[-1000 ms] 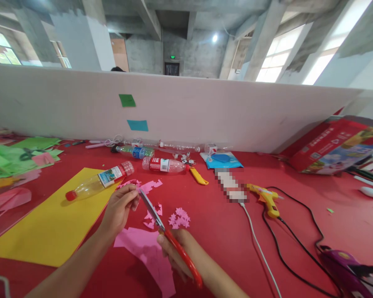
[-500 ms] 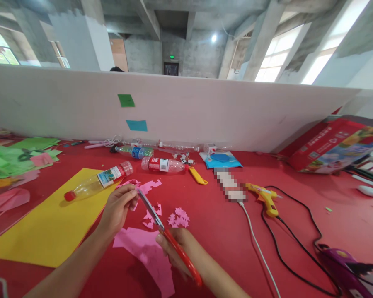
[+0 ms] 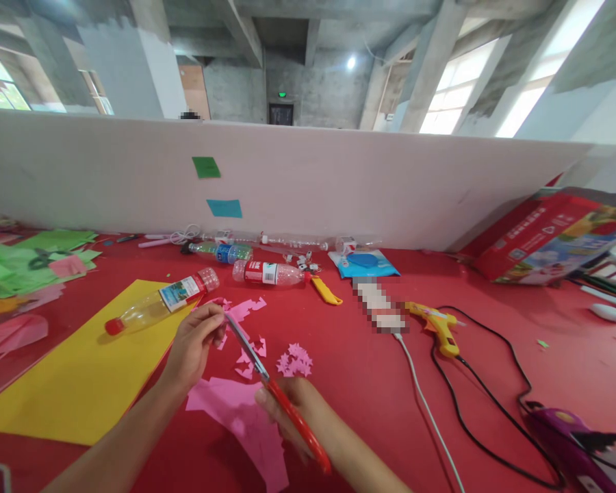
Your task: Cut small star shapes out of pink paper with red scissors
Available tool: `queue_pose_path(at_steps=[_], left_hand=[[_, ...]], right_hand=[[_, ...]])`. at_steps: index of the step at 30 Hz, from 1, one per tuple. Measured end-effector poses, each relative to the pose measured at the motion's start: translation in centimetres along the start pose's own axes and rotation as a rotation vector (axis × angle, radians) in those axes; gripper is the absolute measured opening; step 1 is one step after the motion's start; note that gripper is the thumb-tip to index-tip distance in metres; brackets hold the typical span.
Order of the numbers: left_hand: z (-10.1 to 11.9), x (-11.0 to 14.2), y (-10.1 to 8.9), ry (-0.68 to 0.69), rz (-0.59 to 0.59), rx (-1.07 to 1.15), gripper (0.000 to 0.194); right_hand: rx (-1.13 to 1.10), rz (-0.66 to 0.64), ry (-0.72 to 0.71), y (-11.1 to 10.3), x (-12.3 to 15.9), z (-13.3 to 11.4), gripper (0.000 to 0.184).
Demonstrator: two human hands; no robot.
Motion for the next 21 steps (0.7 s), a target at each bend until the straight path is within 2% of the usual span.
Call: queue_pose_path(at_steps=[10, 16, 21], left_hand=[[0.6, 0.6, 0.8, 0.053, -0.017, -0.036, 0.017], [0.4, 0.8, 1.3, 0.028, -0.064, -0.003, 0.019], [0.0, 0.9, 1.4, 0.024, -0.087, 0.004, 0.020]], right_hand=[[-0.034, -0.042, -0.081, 0.4, 0.2, -0.7, 0.065], [-0.077, -0.096, -0.131, 0.7, -0.1, 0.0, 0.058], [-0.096, -0.092, -0.111, 0.7, -0.2, 0.2, 0.060]])
Point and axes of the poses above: each hand's wrist, its own x-axis away from the middle knuckle, its own y-axis out of the palm, z = x × y, the point moved 10 cm from there along -x, towards the middle knuckle, and after that the axes turned 1 degree about y, right-handed, at the moved point
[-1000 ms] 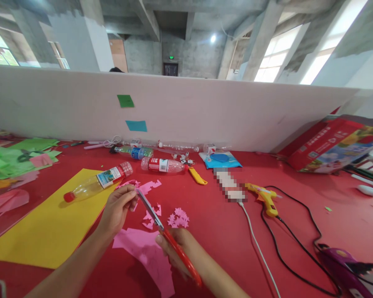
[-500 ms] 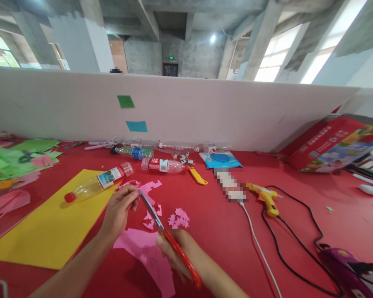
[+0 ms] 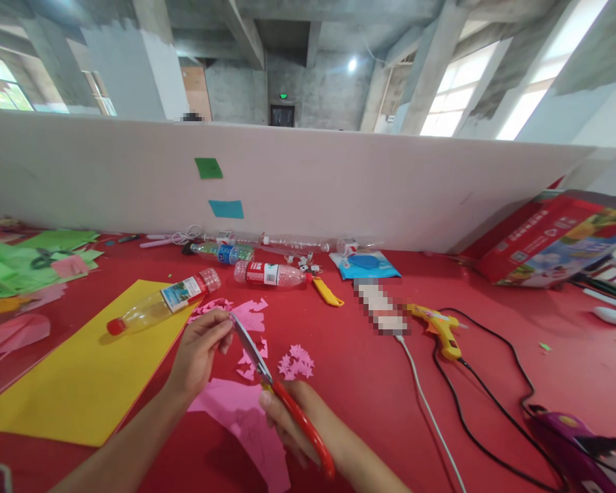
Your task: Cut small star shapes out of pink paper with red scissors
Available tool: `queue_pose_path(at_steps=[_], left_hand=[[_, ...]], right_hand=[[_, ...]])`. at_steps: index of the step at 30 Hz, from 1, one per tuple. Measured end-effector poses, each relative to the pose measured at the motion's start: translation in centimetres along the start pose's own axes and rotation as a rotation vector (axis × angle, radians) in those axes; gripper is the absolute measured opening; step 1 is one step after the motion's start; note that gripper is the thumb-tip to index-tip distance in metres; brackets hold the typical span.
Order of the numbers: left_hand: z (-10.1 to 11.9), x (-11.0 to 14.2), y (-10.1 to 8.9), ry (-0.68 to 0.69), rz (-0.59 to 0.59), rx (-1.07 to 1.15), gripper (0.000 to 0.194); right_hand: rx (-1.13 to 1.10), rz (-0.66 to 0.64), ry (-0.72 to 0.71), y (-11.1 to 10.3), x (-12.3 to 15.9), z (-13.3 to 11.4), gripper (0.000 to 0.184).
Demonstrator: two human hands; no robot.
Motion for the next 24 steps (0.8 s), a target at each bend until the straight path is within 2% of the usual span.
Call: queue_pose_path(at_steps=[4, 13, 18, 24], left_hand=[[-0.3, -0.1, 0.0, -0.003, -0.001, -0.007, 0.021], [0.0, -0.2, 0.0, 0.015, 0.002, -0.043, 0.022], [0.9, -0.1, 0.0, 0.081, 0.041, -0.055, 0.020], [0.2, 0.2, 0.6, 0.014, 0.011, 0.008, 0.020]], right_hand=[[-0.011, 0.040, 0.039, -0.1, 0.0, 0.1, 0.063], [0.004, 0.104, 0.007, -0.2, 0.1, 0.0, 0.060], [0.008, 0.114, -0.005, -0.1, 0.1, -0.1, 0.060], [-0.005, 0.095, 0.036, 0.2, 0.2, -0.1, 0.066]])
Point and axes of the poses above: each hand's wrist, its own x-axis away from the middle knuckle, its own y-axis out of the palm, z = x × y, the point moved 10 cm from there along -x, towards the middle knuckle, and after that the axes turned 1 degree about y, right-handed, at the moved point
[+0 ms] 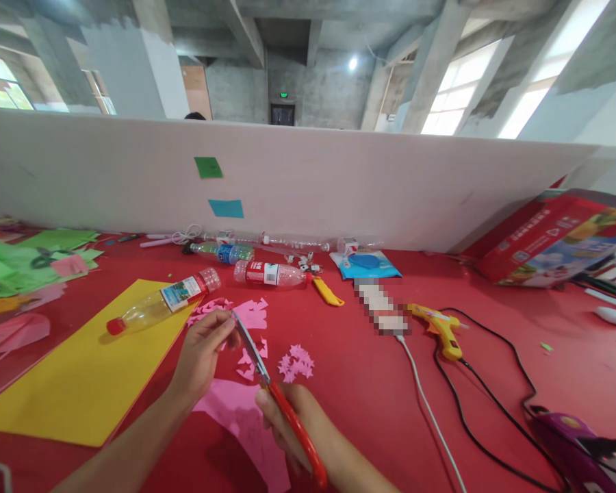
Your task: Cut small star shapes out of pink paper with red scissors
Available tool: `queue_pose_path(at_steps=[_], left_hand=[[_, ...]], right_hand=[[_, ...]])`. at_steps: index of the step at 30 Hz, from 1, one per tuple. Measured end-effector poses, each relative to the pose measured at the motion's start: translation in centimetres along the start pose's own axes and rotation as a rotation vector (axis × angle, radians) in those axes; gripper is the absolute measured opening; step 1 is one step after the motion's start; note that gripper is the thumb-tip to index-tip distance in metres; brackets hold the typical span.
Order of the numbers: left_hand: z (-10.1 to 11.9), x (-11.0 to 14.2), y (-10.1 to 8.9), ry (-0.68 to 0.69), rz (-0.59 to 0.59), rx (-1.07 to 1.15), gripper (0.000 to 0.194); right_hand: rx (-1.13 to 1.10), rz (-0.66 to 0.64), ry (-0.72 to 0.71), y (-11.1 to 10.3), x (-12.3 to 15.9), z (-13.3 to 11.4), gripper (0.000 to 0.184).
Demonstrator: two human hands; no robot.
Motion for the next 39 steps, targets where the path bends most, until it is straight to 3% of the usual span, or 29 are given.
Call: queue_pose_path(at_steps=[22, 39], left_hand=[[0.5, -0.1, -0.2, 0.039, -0.013, 0.023, 0.019], [-0.2, -0.2, -0.5, 0.040, -0.008, -0.015, 0.019]], right_hand=[[0.051, -0.021, -0.016, -0.2, 0.0, 0.0, 0.060], [0.046, 0.046, 0.005, -0.6, -0.4, 0.7, 0.053]])
Point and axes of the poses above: each hand's wrist, its own x-axis away from the middle knuckle, its own y-axis out of the palm, z = x × y, the point moved 10 cm from there along -x, towards the middle knuckle, and after that the axes turned 1 degree about y, right-handed, at the moved point
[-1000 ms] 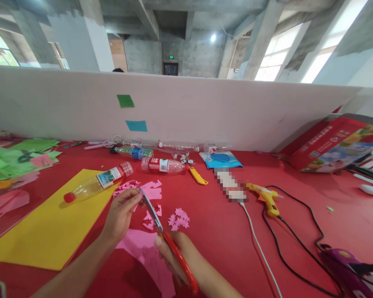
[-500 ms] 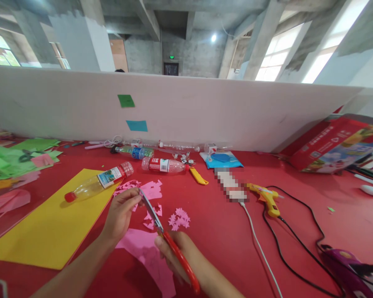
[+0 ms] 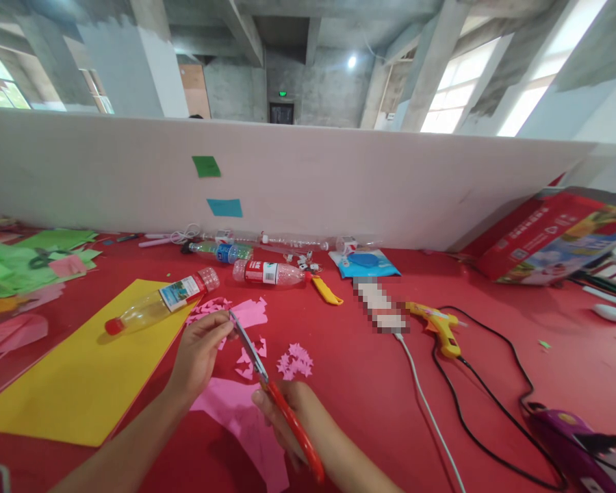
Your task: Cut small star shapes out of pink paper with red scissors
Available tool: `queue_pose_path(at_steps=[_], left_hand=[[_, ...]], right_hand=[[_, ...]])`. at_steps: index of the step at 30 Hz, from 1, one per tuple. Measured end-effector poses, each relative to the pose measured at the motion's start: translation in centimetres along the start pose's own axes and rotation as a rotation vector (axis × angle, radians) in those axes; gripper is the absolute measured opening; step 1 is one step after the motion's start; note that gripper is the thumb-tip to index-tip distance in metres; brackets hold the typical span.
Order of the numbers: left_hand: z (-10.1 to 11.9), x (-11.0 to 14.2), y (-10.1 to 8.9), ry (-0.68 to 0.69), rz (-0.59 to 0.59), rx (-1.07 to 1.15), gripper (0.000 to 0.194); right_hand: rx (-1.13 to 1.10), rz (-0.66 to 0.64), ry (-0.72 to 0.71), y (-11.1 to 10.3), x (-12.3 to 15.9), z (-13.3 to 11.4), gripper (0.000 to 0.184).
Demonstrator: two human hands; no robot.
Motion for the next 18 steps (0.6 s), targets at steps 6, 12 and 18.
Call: queue_pose_path(at_steps=[6, 12, 18], left_hand=[[-0.1, -0.3, -0.8, 0.004, 0.056, 0.020, 0.017], [-0.7, 0.4, 1.6, -0.062, -0.086, -0.061, 0.020], [-1.0, 1.5, 4.4, -0.052, -0.247, -0.206, 0.022]], right_hand=[[-0.088, 0.096, -0.038, -1.2, -0.1, -0.9, 0.048], [-0.168, 0.375, -0.104, -5.4, -0.3, -1.4, 0.046], [-0.369, 0.333, -0.323, -5.2, -0.3, -3.1, 0.040]])
Point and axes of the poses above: each hand's wrist, its own x-axis away from the middle knuckle, its own y-axis out of the palm, z = x × y, the point moved 10 cm from there along -x, towards the middle knuckle, and after that the axes turned 1 degree about y, right-handed, at the moved point
